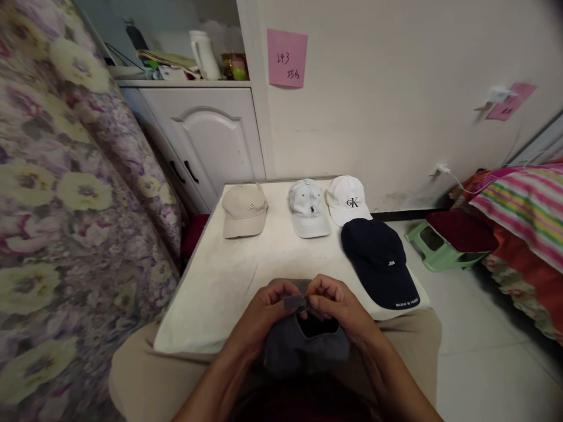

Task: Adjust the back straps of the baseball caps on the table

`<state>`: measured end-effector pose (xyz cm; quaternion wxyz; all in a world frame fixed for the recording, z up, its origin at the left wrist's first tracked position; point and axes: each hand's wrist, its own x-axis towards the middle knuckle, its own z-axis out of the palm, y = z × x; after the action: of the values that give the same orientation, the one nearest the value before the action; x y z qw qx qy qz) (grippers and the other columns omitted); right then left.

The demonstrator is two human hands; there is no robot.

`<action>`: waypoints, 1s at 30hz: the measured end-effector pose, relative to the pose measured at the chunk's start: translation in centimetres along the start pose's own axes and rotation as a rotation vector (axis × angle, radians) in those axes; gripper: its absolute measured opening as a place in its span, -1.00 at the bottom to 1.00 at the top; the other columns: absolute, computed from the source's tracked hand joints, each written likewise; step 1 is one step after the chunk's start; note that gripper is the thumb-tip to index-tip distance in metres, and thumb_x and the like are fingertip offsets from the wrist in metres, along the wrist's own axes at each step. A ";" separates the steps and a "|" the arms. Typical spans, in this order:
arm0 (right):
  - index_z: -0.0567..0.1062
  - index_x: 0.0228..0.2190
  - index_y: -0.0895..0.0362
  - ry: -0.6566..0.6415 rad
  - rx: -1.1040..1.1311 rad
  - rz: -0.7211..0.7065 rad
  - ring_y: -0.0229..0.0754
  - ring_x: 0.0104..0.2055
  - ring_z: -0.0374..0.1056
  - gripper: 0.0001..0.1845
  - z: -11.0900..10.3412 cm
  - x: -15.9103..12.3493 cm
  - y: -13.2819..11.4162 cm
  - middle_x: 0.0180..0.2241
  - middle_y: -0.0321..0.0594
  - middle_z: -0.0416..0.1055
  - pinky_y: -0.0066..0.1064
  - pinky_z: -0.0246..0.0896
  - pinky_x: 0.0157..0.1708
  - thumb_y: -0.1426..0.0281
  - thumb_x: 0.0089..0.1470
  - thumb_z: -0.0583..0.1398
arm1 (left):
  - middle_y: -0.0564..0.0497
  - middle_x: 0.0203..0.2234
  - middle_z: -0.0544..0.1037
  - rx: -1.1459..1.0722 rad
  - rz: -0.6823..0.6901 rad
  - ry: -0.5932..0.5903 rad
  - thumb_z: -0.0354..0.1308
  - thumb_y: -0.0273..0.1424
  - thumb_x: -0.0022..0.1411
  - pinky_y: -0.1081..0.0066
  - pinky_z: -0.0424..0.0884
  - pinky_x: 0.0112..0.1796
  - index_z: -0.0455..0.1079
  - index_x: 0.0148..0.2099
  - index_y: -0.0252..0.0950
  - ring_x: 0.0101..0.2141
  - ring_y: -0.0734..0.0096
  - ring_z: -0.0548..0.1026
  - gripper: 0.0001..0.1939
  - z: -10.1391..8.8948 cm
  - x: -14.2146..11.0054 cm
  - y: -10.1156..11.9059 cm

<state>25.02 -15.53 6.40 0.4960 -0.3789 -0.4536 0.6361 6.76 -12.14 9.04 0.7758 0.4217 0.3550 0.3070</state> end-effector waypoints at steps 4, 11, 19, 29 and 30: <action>0.44 -0.42 0.16 0.108 -0.094 -0.037 -0.34 -0.49 0.11 -0.77 -0.3 0.1 0.0 -0.52 -0.39 0.28 -0.50 -0.05 -0.49 0.27 0.02 0.32 | 0.01 -0.58 0.59 -0.047 -0.015 0.023 0.42 -0.38 0.00 0.59 0.30 -0.52 0.43 -0.35 -0.32 -0.58 0.53 0.45 -0.77 -0.1 -0.1 0.1; 0.48 -0.41 0.15 0.309 -0.009 -0.057 -0.38 -0.56 0.05 -0.74 -2.1 0.9 1.3 -0.55 -0.43 0.25 -0.52 -0.11 -0.58 0.24 -0.04 0.36 | 0.01 -0.57 0.60 -0.118 0.025 -0.010 0.43 -0.39 0.00 0.58 0.33 -0.51 0.43 -0.34 -0.32 -0.58 0.53 0.46 -0.76 -0.1 -0.5 0.7; 0.51 -0.10 0.18 0.154 0.281 0.061 -0.29 -0.44 0.39 -0.50 -3.7 -0.5 2.1 -0.41 -0.21 0.53 -0.50 0.20 -0.41 0.15 -0.01 0.38 | 0.01 -0.54 0.60 -0.122 0.071 0.102 0.43 -0.37 0.00 0.59 0.34 -0.52 0.42 -0.33 -0.32 -0.57 0.53 0.47 -0.75 0.0 -0.2 0.9; 0.55 -0.36 0.21 -0.163 0.250 0.102 -0.35 -0.53 0.29 -0.59 -6.0 -1.9 4.1 -0.49 -0.31 0.47 -0.55 0.13 -0.50 0.29 -0.26 0.50 | 0.02 -0.52 0.60 -0.114 0.147 0.154 0.41 -0.36 0.02 0.56 0.39 -0.51 0.39 -0.28 -0.30 -0.56 0.49 0.49 -0.72 -0.2 -0.3 2.2; 0.54 -0.34 0.19 -0.168 0.300 0.085 -0.36 -0.54 0.27 -0.60 -5.8 -1.9 3.8 -0.49 -0.33 0.45 -0.56 0.12 -0.52 0.28 -0.23 0.49 | 0.01 -0.51 0.60 -0.089 0.149 0.149 0.41 -0.36 0.03 0.56 0.38 -0.51 0.39 -0.28 -0.30 -0.56 0.49 0.49 -0.73 -0.4 -0.3 2.4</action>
<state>29.78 -16.54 1.09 0.4800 -0.2648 -0.3773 0.7464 5.86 -11.14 11.06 0.7404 0.3881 0.3651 0.4098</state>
